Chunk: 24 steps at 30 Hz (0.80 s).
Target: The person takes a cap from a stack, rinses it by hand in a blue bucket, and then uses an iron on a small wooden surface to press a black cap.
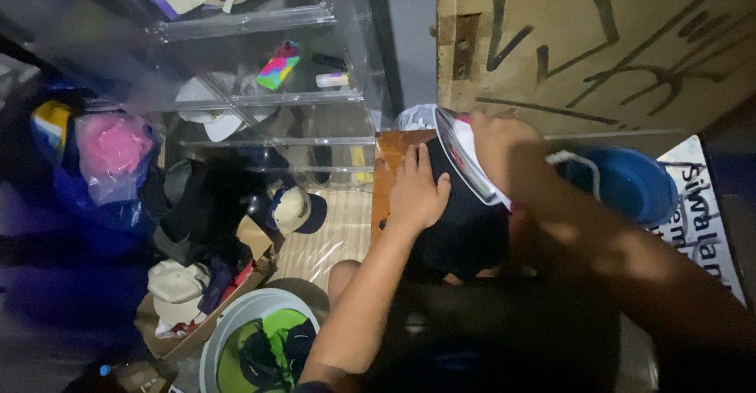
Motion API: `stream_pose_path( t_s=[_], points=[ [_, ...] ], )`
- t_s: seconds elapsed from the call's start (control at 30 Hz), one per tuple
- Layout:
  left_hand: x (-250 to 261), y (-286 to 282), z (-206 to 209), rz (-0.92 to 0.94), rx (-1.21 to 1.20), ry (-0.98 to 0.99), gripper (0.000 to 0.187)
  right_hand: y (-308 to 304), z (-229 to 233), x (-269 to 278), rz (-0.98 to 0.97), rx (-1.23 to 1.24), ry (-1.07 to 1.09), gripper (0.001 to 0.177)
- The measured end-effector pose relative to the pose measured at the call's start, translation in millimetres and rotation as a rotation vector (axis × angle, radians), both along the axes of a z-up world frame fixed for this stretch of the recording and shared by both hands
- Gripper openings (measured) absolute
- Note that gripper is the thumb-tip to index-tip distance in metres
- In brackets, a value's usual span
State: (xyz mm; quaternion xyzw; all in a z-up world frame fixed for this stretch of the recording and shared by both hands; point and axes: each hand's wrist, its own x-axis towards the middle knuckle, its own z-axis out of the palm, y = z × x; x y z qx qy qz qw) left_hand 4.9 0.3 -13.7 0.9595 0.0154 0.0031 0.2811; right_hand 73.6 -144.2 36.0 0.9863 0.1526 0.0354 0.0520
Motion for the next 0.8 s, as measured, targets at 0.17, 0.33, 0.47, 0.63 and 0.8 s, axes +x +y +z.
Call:
stream_pose_path(
  t_s=[0.17,0.33,0.47,0.63,0.8],
  points=[
    [-3.3,-0.9,5.7,-0.002,-0.017,0.064,0.067,-23.6,47.0,-67.7,-0.173,0.385,0.347,0.019],
    [-0.3,-0.5,5.2,-0.013,0.009,0.044,0.065,-13.7,101.5,-94.7,-0.261,0.182,0.462,0.020],
    [-0.4,-1.1,6.5,-0.003,0.015,0.078,0.067,-6.7,69.4,-55.9,-0.170,0.308,0.317,0.018],
    [1.7,-0.1,-2.2,0.007,0.039,0.047,0.067,-3.9,-2.6,30.4,-0.046,0.007,0.128,0.023],
    [-3.2,-1.8,-1.4,0.027,0.028,0.047,0.067,-30.5,-15.2,44.7,-0.066,0.058,0.171,0.025]
  ],
)
